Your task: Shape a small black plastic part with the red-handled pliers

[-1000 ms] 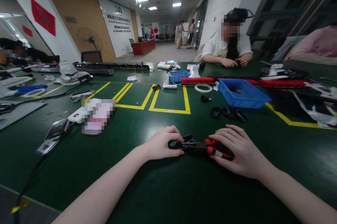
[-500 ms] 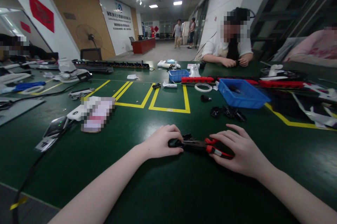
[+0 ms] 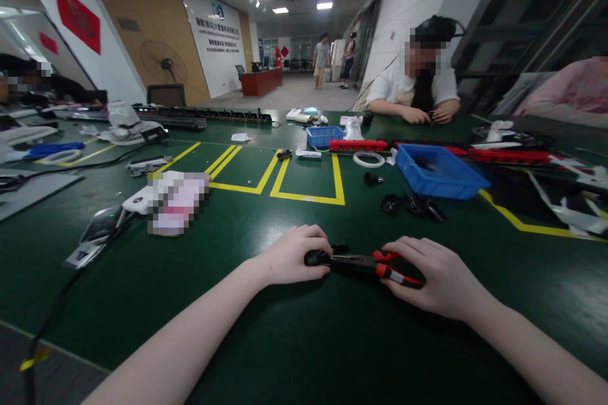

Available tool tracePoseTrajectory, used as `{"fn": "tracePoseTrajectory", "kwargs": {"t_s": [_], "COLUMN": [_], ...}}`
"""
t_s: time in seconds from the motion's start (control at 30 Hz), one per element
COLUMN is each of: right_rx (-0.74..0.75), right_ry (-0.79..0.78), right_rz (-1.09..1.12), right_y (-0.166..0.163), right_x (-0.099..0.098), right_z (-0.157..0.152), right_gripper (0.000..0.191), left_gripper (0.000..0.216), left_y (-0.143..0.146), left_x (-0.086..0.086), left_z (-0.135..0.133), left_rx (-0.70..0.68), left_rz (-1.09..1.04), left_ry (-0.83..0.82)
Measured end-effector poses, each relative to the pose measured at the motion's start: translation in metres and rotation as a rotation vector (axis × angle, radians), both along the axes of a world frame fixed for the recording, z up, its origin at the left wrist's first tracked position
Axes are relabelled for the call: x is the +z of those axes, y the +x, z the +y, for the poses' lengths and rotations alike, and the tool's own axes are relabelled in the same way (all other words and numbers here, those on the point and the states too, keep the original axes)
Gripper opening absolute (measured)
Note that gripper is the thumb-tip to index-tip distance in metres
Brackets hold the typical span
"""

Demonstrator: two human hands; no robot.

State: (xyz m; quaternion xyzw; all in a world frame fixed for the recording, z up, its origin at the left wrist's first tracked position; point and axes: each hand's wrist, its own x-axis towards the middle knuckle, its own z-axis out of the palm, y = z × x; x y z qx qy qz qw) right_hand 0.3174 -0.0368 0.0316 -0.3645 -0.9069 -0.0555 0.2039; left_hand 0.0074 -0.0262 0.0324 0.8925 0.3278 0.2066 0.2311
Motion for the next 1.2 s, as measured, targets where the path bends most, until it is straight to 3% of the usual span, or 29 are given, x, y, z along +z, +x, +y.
{"fn": "tracePoseTrajectory", "kwargs": {"t_s": [0.23, 0.5, 1.2], "right_rx": [0.044, -0.004, -0.009], "right_ry": [-0.104, -0.274, -0.330], "right_rz": [0.016, -0.006, 0.011], "right_y": [0.006, 0.002, -0.003], "right_x": [0.001, 0.004, 0.007], "right_z": [0.002, 0.000, -0.002], "right_gripper": [0.038, 0.033, 0.030], "left_gripper": [0.020, 0.023, 0.023], "left_y": [0.001, 0.001, 0.003], "left_x": [0.000, -0.001, 0.003], "left_z": [-0.002, 0.000, -0.003], "left_rx": [-0.037, -0.046, -0.025], "left_rz": [-0.007, -0.001, 0.037], "left_ry": [-0.017, -0.035, -0.025]}}
